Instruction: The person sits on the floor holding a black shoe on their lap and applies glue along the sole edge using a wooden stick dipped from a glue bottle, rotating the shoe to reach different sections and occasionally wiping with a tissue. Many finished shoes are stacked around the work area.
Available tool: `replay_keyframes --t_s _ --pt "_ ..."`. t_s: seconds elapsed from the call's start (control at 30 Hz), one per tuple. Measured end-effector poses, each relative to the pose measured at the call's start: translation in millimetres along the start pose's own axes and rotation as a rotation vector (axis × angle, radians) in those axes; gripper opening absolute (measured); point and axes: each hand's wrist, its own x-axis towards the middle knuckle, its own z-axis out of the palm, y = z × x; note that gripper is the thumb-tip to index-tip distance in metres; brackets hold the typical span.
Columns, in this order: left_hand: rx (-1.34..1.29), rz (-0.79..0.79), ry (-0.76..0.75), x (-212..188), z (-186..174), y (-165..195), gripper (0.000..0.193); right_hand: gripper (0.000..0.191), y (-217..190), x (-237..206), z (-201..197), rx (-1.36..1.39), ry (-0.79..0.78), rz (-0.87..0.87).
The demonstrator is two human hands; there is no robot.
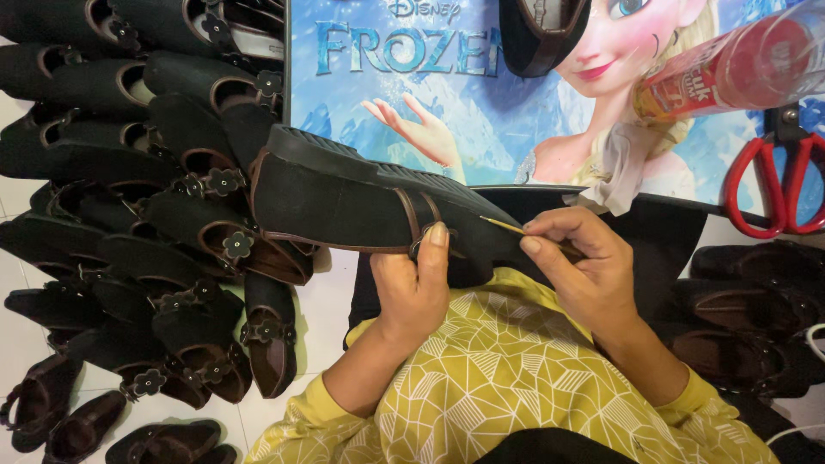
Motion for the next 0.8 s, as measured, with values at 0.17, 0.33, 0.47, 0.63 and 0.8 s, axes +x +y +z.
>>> replay_keyframes --t_s 0.17,0.33,0.47,0.63,0.8 --pt "-0.013 -0.006 0.002 -1.7 0.4 1.1 0.035 0.011 -2.0 -0.7 0.7 0.039 -0.004 0.062" --pt "0.044 -0.163 -0.014 -3.8 0.2 4.3 0.023 0.015 2.5 -1.9 -0.4 0.108 0.016 0.151" --pt "-0.005 -0.033 0.005 -1.2 0.9 5.3 0.031 0.013 6.6 -2.4 -1.0 0.240 0.057 0.162" --pt "0.016 0.025 0.026 0.2 1.3 2.9 0.033 0.013 5.5 -3.4 -0.9 0.059 0.048 -0.010" --pt "0.003 -0.070 0.020 -3.0 1.8 1.1 0.033 0.013 0.9 -3.2 0.4 0.036 0.024 0.038"
